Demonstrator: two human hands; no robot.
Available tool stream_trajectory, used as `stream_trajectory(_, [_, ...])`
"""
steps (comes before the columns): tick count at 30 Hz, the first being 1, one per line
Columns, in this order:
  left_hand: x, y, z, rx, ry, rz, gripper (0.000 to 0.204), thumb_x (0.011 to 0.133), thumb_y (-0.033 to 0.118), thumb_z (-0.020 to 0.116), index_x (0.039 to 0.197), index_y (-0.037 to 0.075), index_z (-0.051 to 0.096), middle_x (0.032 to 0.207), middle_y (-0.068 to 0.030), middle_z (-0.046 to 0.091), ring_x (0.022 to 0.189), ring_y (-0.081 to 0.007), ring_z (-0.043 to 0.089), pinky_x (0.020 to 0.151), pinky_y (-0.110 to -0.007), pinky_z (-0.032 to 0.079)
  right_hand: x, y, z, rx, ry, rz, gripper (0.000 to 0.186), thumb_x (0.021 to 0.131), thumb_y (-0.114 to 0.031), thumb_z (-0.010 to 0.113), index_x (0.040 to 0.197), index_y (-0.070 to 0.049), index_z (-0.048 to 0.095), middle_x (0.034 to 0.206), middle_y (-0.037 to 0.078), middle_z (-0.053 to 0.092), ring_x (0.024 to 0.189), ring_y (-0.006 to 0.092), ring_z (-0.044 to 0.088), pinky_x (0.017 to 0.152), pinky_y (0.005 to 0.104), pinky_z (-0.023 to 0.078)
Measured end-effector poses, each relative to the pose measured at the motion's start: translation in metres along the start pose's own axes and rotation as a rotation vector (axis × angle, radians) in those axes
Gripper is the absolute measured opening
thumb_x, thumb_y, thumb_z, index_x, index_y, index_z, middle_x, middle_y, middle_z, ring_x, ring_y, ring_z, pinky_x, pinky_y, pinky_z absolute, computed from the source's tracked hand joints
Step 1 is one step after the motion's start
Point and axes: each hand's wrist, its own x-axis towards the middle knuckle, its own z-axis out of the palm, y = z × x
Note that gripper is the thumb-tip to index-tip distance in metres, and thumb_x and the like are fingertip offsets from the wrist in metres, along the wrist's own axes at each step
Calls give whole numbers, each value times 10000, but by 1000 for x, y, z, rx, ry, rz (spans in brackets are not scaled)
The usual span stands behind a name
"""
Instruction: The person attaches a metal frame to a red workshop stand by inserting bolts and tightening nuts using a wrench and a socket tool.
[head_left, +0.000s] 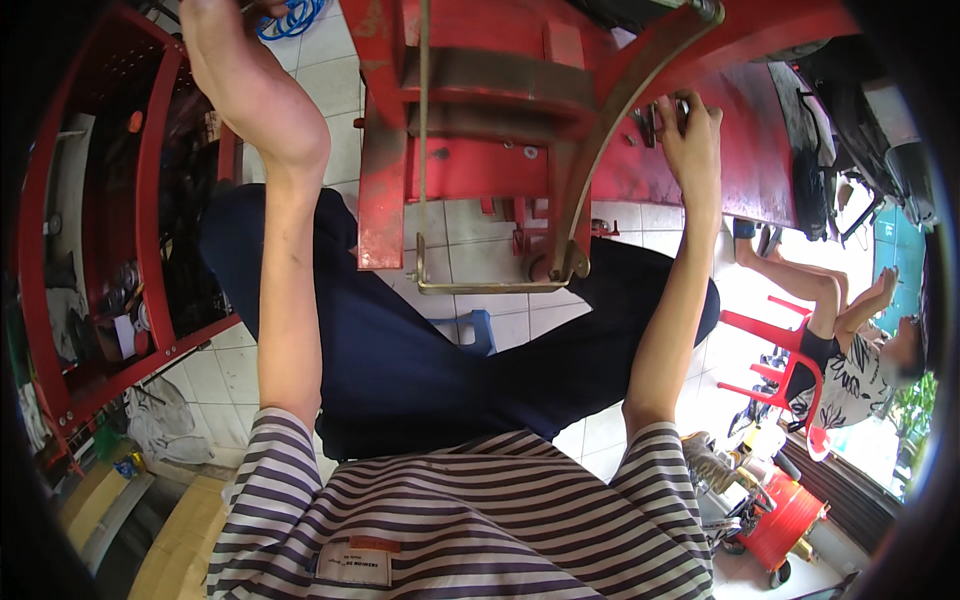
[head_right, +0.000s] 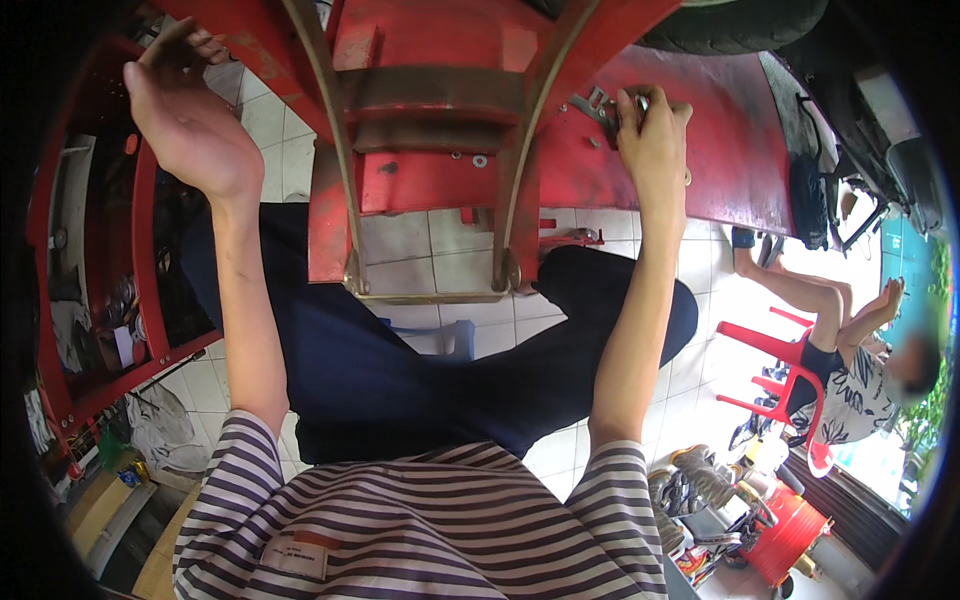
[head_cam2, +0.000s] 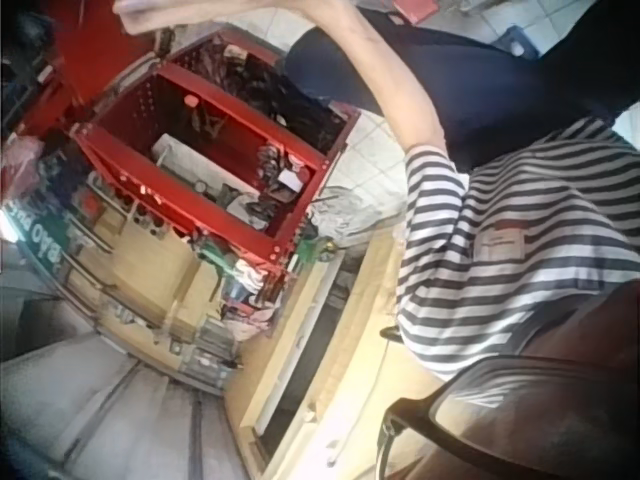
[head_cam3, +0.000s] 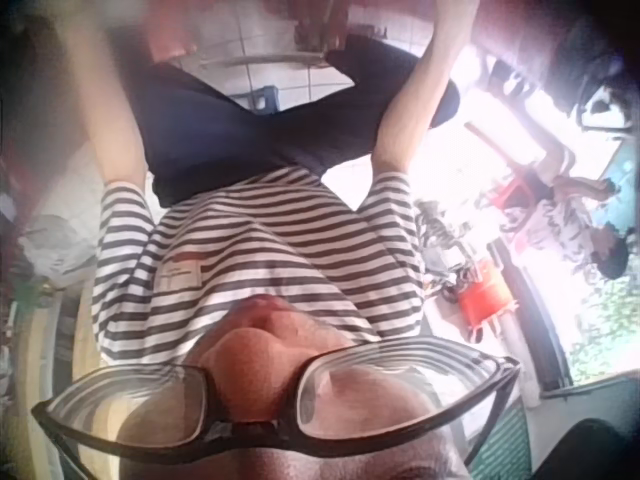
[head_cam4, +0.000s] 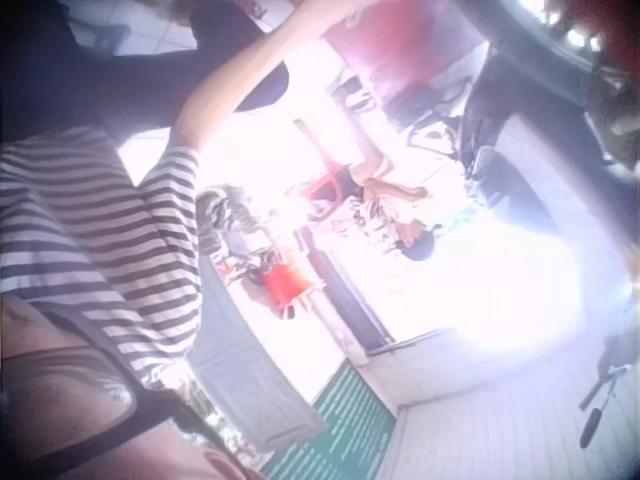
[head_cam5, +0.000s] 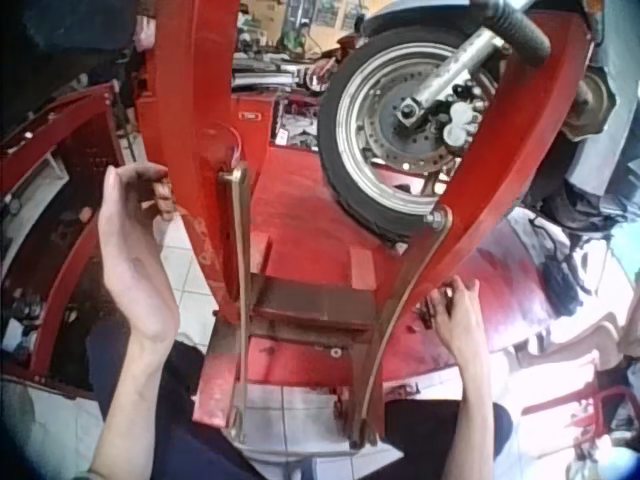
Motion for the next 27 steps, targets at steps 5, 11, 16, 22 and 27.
stream_trajectory(5, [-2, 18, 3, 208, -18, -11, 292, 1022, 212, 424, 1084, -36, 567, 988, -71, 577, 858, -118, 496, 807, -271, 399, -1, -1, 6, -15, 139, -116, 251, 979, -213, 526, 1137, -29, 589, 1068, 289, 535, 949, 452, 574, 825, 470, 463])
stream_trajectory(11, [-2, 25, 10, 319, -105, 7, 191, 987, 127, 525, 1115, -9, 565, 1017, -53, 572, 945, -112, 517, 858, -256, 407, 2, -17, -5, 53, 201, -59, 225, 976, -161, 518, 1138, -8, 549, 1046, 232, 487, 876, 420, 586, 771, 470, 472])
stream_trajectory(16, [-2, 20, 16, 314, -113, 176, 164, 931, 75, 600, 1073, -4, 623, 977, -67, 603, 832, -147, 516, 771, -277, 417, 7, -33, -10, 132, 313, -52, 209, 993, -190, 511, 1119, -30, 556, 993, 188, 468, 817, 361, 593, 714, 446, 477])
stream_trajectory(22, [1, 22, 12, 421, -112, 229, 131, 876, 54, 676, 1003, 21, 691, 922, -57, 661, 852, -164, 541, 735, -283, 421, 3, -40, -17, 203, 295, 41, 225, 1006, -241, 515, 1099, -49, 586, 963, 152, 473, 749, 294, 590, 686, 415, 472])
stream_trajectory(27, [2, 25, 9, 485, -160, 307, 147, 863, -58, 640, 1008, -36, 636, 980, -75, 599, 905, -161, 535, 843, -279, 436, 3, -41, -21, 221, 292, 70, 230, 1004, -249, 522, 1075, -47, 606, 951, 137, 477, 729, 265, 583, 669, 396, 466])
